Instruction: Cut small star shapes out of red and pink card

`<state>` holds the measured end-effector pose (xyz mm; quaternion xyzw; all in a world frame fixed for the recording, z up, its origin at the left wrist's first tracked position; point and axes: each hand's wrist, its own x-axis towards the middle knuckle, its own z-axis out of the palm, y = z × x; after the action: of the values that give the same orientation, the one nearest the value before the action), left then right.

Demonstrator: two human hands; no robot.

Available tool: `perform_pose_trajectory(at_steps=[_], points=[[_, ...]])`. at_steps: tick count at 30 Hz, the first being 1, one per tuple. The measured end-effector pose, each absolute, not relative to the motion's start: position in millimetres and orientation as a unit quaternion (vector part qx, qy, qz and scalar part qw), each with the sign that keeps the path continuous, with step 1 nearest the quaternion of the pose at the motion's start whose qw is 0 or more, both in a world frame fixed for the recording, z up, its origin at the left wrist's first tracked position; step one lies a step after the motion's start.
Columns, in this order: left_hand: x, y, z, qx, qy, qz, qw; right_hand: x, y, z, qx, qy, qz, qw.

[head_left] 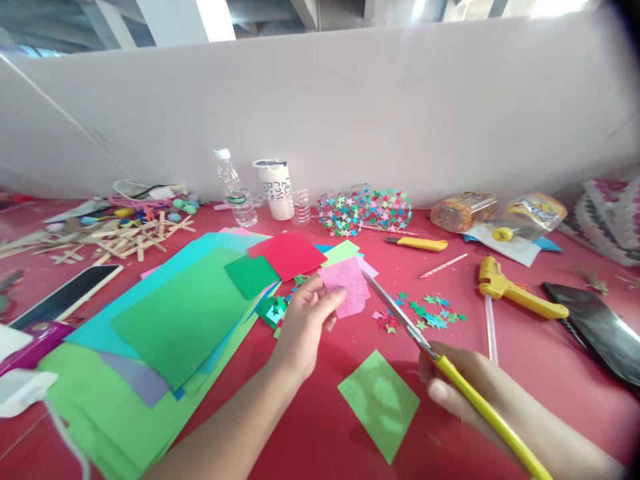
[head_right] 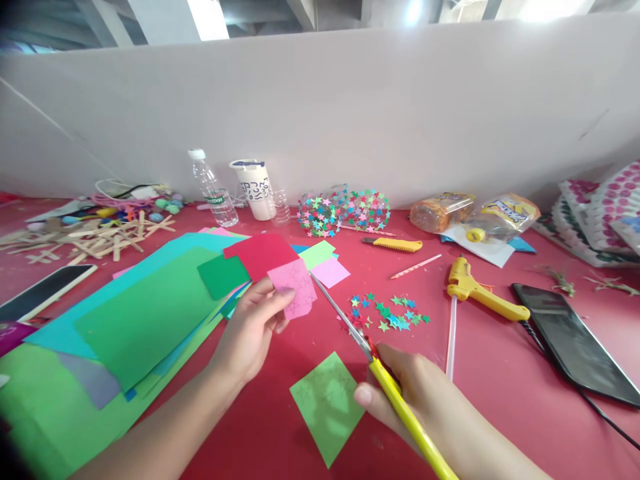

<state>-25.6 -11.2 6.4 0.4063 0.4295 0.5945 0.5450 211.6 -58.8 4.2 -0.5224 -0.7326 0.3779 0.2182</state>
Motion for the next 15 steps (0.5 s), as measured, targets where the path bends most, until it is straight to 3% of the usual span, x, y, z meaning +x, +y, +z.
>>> perform_pose_trajectory(at_steps=[6, 15], points=[[-23.7, -11.9, 10.2, 0.416, 0.409, 0.567, 0.582, 214.9, -56.7, 5.2, -0.506, -0.754, 0.380, 0.179], [-25.7, -7.4, 10.8, 0.362, 0.419, 0.595, 0.582, 212.7, -59.1, 5.5, -0.530, -0.712, 0.409, 0.211]])
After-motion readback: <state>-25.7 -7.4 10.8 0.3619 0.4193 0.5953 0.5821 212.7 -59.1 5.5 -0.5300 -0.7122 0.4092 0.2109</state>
